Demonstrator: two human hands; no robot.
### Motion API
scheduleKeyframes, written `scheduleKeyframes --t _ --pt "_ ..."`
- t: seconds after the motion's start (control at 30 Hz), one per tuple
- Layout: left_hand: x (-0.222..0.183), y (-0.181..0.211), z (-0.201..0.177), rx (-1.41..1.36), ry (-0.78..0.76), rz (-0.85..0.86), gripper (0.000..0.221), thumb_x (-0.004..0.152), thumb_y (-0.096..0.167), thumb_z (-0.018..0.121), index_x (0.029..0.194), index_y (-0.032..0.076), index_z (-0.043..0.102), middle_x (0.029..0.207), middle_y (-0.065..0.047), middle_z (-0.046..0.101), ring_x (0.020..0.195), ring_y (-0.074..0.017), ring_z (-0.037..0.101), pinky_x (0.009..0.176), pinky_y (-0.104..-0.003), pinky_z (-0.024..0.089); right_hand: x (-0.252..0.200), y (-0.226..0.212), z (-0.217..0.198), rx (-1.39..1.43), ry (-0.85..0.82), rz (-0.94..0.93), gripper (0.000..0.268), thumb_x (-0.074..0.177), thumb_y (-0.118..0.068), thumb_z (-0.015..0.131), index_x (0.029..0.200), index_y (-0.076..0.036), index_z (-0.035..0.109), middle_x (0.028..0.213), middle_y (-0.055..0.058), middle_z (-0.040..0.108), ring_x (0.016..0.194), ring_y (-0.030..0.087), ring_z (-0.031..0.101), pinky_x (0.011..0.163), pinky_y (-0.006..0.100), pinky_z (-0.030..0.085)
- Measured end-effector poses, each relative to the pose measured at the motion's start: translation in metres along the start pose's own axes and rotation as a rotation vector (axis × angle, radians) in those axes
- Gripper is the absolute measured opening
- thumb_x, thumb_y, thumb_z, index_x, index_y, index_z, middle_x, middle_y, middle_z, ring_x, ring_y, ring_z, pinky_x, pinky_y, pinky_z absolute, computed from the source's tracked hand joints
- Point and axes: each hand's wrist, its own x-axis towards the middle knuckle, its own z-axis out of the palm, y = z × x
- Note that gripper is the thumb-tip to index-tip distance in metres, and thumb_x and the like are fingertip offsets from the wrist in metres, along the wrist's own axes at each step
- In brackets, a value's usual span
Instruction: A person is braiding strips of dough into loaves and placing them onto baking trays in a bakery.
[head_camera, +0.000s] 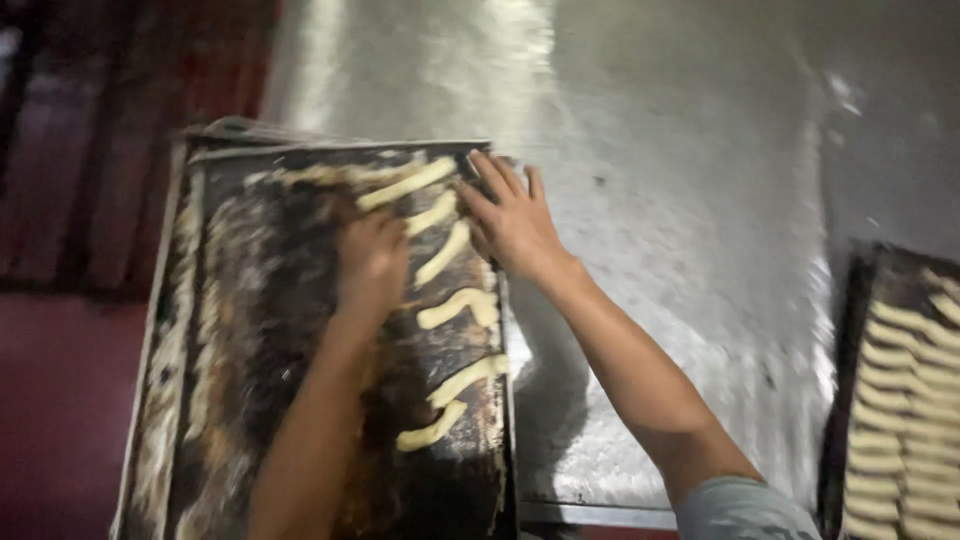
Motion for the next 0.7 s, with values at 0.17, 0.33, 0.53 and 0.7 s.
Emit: scheduleKeyframes --t 0.17,0.33,0.53,0.7 --pt "0.006 0.020 -0.117 -0.392 0.027 -0.192 0.047 0.092 0.002 0.083 0.131 -0.014 0.063 0.121 -0.034 0.065 0.110 -0.0511 0.064 0.095 -0.057 0.050 -0.192 0.194 -0.118 0.545 0.480 1.221 0.036 0.086 0.001 0.067 0.121 -0.008 0.069 0.121 0.018 0.063 0.101 0.033 0.073 0.064 0.048 0.065" --pt "0.003 0.018 -0.142 -0.330 -0.228 -0.559 0.042 0.106 0.017 0.065 0.140 -0.008 0.066 0.126 -0.022 0.064 0.106 -0.0319 0.064 0.091 -0.045 0.048 -0.432 0.327 -0.221 0.565 1.117 1.708 0.059 0.074 0.009 0.074 0.117 -0.018 0.045 0.095 0.010 0.066 0.067 0.018 0.070 0.057 0.050 0.074" --pt "-0.018 0.012 -0.115 -0.305 -0.077 -0.306 0.038 0.104 0.012 0.072 0.135 -0.009 0.067 0.110 -0.019 0.067 0.100 -0.0320 0.066 0.091 -0.042 0.049 -0.399 0.309 -0.118 -0.126 0.147 0.696 0.060 0.061 -0.023 0.102 0.110 -0.004 0.074 0.126 0.012 0.068 0.127 0.025 0.060 0.101 0.035 0.050" --pt "-0.003 0.036 -0.122 -0.353 -0.188 -0.465 0.043 0.098 0.032 0.076 0.128 0.001 0.070 0.116 -0.019 0.069 0.108 -0.0384 0.068 0.092 -0.045 0.052 -0.118 0.058 -0.068 0.576 0.099 0.431 0.016 0.100 -0.025 0.074 0.112 -0.017 0.080 0.105 0.003 0.078 0.107 0.025 0.073 0.094 0.040 0.056"
